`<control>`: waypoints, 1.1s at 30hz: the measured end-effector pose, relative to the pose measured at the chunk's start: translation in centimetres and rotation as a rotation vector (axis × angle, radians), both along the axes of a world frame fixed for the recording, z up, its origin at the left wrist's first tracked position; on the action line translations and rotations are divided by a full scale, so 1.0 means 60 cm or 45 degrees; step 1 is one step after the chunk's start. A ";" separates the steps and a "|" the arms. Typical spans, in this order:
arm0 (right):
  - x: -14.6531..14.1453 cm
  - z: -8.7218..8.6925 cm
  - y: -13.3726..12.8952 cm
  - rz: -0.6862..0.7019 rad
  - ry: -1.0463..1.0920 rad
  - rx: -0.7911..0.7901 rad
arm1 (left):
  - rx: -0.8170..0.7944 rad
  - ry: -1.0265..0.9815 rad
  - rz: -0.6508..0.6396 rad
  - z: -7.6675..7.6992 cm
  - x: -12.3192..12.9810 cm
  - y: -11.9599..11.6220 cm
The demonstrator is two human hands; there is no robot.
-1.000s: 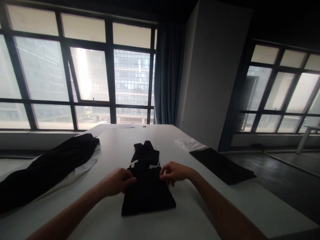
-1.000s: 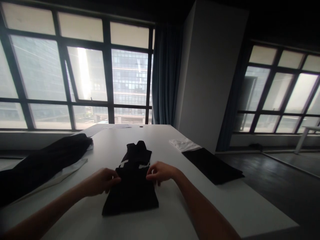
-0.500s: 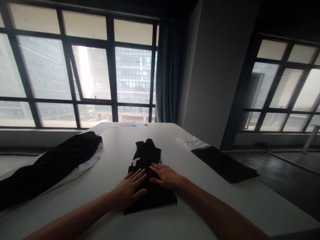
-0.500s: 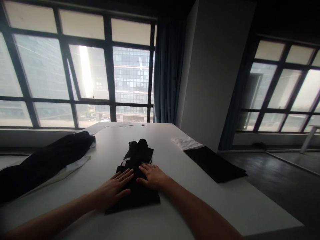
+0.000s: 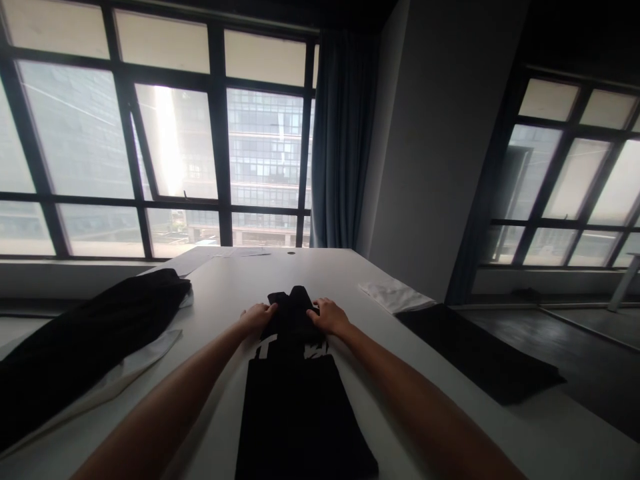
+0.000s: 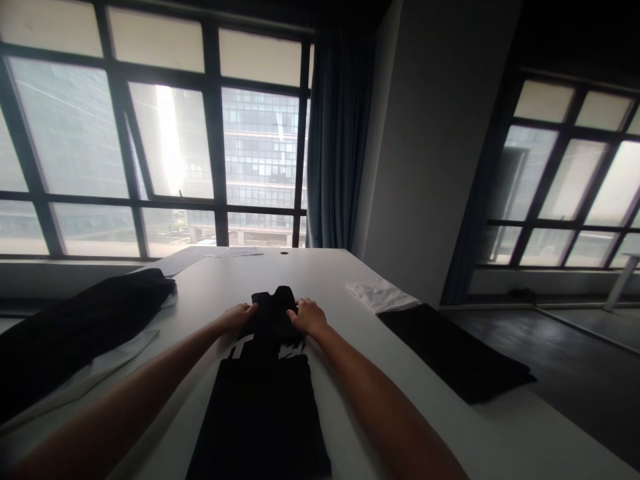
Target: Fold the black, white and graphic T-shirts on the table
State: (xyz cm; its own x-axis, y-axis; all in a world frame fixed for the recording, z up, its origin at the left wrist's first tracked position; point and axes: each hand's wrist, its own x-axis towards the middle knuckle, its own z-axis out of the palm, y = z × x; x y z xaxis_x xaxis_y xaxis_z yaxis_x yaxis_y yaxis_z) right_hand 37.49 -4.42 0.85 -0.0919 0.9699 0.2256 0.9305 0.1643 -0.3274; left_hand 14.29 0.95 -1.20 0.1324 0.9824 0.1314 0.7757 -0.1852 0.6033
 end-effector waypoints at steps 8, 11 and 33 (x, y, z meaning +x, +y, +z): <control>0.003 -0.022 0.122 0.109 0.183 -0.139 | 0.044 -0.464 0.104 0.009 0.045 0.068; 0.009 -0.026 0.134 0.064 0.197 -0.160 | 0.141 -0.495 0.170 0.019 0.033 0.074; 0.019 -0.035 0.127 -0.192 0.394 0.009 | 0.091 -0.226 0.212 0.033 -0.049 0.104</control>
State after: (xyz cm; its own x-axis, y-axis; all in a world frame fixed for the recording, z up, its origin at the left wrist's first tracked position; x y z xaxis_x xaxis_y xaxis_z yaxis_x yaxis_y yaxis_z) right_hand 38.64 3.21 -1.25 0.1260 0.9657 0.2272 0.8014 0.0359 -0.5970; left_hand 11.38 7.19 0.80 -0.0620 0.9761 0.2082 0.6823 -0.1108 0.7226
